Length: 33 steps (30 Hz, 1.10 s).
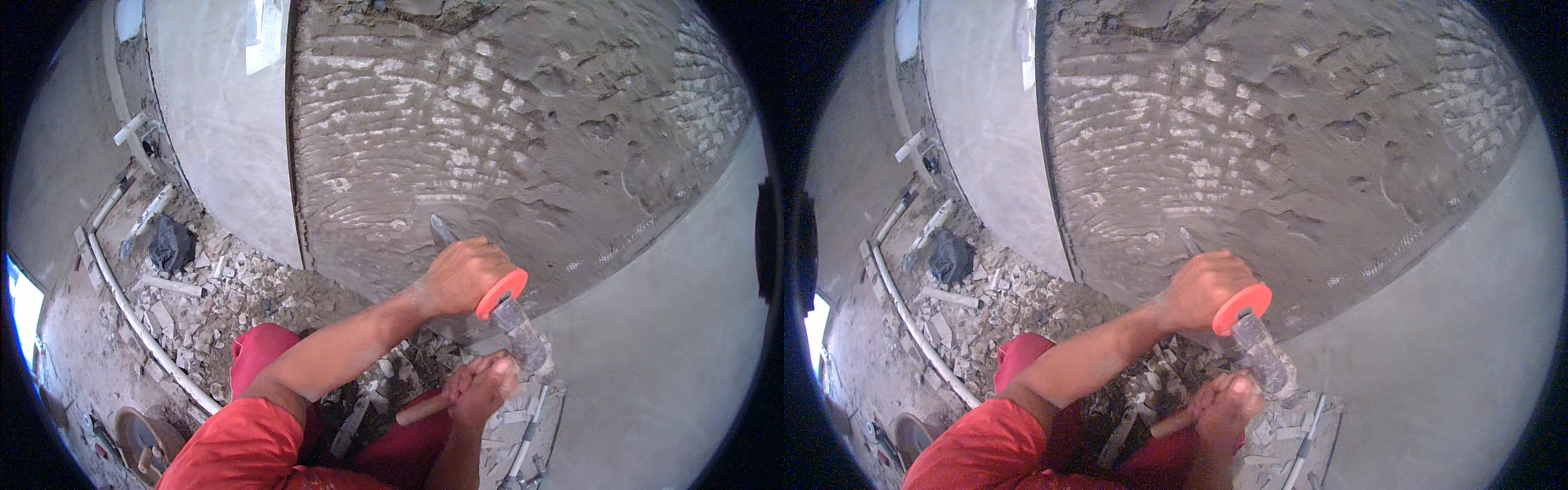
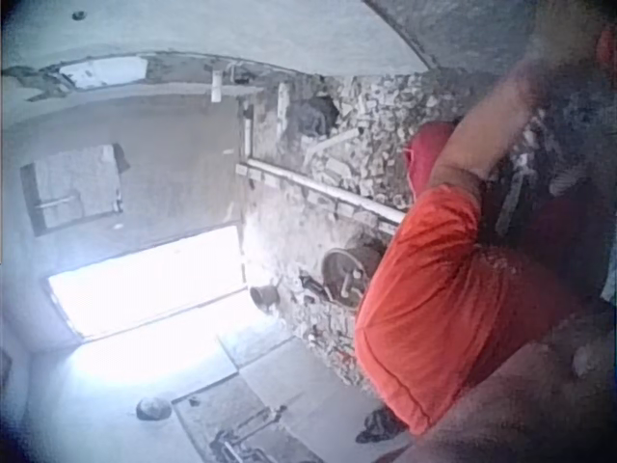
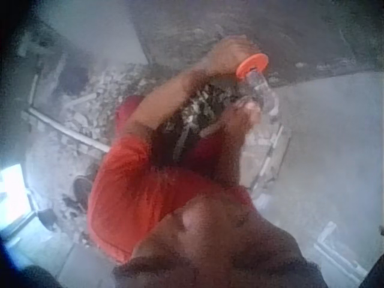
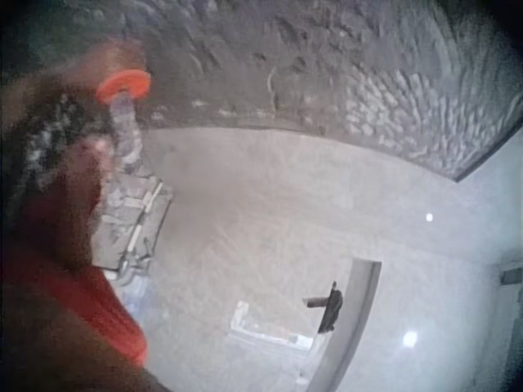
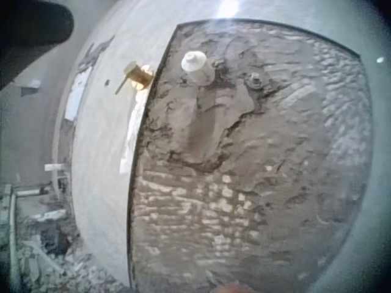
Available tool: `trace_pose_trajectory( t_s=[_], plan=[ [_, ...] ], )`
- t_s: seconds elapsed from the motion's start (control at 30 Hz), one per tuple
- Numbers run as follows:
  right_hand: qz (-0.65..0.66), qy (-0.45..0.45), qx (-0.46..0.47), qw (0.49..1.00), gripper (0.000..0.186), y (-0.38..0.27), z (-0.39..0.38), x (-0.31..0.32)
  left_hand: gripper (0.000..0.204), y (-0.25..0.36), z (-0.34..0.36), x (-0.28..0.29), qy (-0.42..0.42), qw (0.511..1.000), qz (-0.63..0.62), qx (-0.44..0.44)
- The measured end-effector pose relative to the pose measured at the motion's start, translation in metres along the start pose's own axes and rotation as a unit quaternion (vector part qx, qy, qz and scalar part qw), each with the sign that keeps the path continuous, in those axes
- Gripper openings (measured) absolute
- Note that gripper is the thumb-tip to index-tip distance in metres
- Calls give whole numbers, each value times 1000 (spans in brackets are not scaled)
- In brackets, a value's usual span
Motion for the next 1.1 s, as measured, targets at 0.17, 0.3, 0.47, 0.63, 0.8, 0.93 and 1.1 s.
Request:
trace_pose_trajectory(
  t_s=[0.17, 0.3, 0.47, 0.63, 0.8, 0.93, 1.1],
  plan=[
    [275, -37, 150, 949, 44, 3, -6, 27, 12, 2, 5, -7, -16, 1000, 19, -15],
    [-293, -49, 192, 935, 45, 20, 10, 36, 12, -2, 4, -5, -29, 999, 30, 21],
    [210, -50, 167, 962, 44, -7, 9, 13, 13, 0, 8, -10, -16, 999, 45, 3],
    [-69, -32, 23, 997, 47, 11, 17, 20, 13, -1, 6, -11, -27, 999, 38, 23],
    [232, 34, 143, 961, 48, -18, 14, 12, 13, -3, 9, -14, 13, 999, 45, 17],
    [-31, -39, 66, 997, 51, 4, 26, 17, 12, -5, 4, -12, 6, 999, 42, 21],
    [183, -49, 124, 974, 49, -22, 13, 13, 14, -6, 2, -2, 9, 999, 36, 25]
  ],
)
Point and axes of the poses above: each hand's wrist, its own z-axis towards the middle knuckle, its own x-axis out of the back of the hand, y = z × x, the point moved 4 cm from there along z, towards the middle knuckle
